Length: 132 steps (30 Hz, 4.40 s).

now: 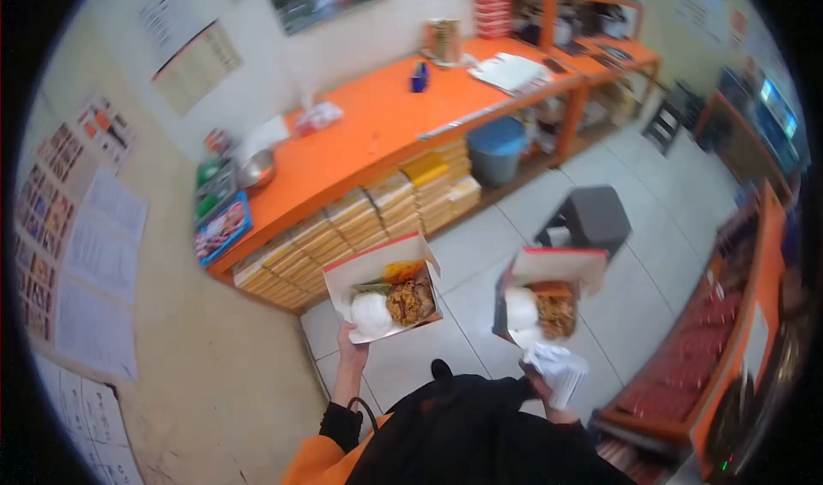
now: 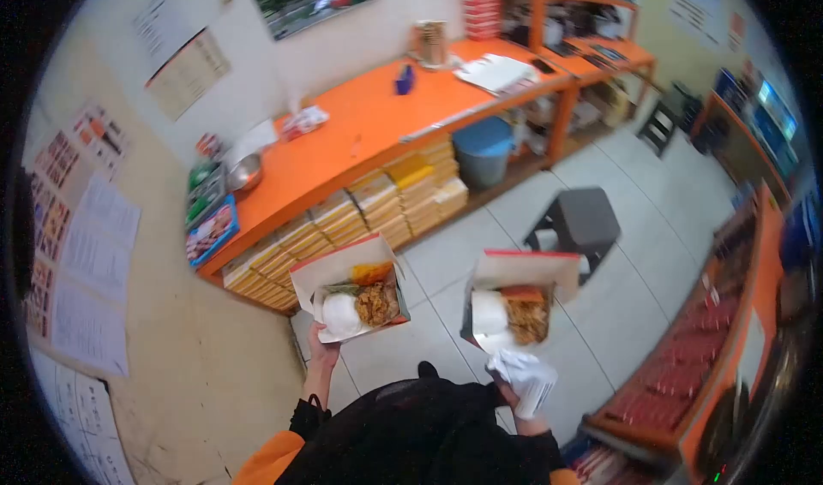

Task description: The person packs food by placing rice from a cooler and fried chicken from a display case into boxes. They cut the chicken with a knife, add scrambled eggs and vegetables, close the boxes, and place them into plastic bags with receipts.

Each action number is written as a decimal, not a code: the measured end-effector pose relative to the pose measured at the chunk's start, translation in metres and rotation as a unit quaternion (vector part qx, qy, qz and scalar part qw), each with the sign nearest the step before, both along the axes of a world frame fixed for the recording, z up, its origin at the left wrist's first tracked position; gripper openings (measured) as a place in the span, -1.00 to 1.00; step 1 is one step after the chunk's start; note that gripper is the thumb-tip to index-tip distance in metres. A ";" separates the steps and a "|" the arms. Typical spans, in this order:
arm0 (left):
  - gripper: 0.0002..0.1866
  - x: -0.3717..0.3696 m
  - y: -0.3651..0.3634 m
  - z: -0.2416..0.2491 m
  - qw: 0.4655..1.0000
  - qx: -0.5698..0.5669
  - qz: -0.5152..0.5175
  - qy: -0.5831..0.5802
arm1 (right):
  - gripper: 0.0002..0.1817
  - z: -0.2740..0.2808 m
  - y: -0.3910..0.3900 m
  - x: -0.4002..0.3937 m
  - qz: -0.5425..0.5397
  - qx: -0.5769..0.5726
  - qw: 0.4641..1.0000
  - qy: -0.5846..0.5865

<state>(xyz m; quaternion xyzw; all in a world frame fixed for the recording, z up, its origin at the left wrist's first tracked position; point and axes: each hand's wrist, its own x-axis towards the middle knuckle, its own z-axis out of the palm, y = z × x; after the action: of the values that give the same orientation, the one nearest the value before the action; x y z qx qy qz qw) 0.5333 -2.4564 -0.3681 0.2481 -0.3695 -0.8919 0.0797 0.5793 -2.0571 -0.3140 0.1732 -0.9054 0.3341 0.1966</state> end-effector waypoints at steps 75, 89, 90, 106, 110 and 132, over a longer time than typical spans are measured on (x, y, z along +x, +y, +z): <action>-0.17 -0.702 -0.116 -0.043 0.585 -0.750 -0.309 0.017 | -0.50 -0.115 -0.366 -0.789 0.064 -0.659 0.591 -0.462; 0.29 -0.720 -0.124 -0.038 0.549 -0.770 -0.319 -0.060 | -0.88 -0.098 -0.378 -0.818 0.125 -0.254 0.915 -0.287; 0.29 -0.719 -0.124 -0.040 0.549 -0.772 -0.316 -0.057 | -0.88 -0.101 -0.379 -0.818 0.148 -0.233 0.923 -0.269; 0.14 -0.716 -0.121 -0.042 0.556 -0.771 -0.307 -0.050 | -0.83 -0.104 -0.315 -0.828 0.103 -0.068 0.989 -0.076; -0.07 -0.690 -0.118 -0.039 0.543 -0.813 -0.210 0.013 | -0.61 -0.101 -0.305 -0.843 0.139 0.069 0.985 -0.080; -0.68 -0.555 -0.218 0.019 0.770 -0.586 0.047 -0.245 | -0.59 -0.045 -0.480 -0.794 0.295 -0.060 0.918 -0.258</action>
<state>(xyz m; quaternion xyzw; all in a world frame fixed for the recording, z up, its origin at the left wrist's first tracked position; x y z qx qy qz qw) -0.0215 -2.6739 -0.3488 0.3807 -0.8156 -0.4059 0.1584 -0.2144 -2.5375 -0.3595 0.3283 -0.8107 0.4637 -0.1415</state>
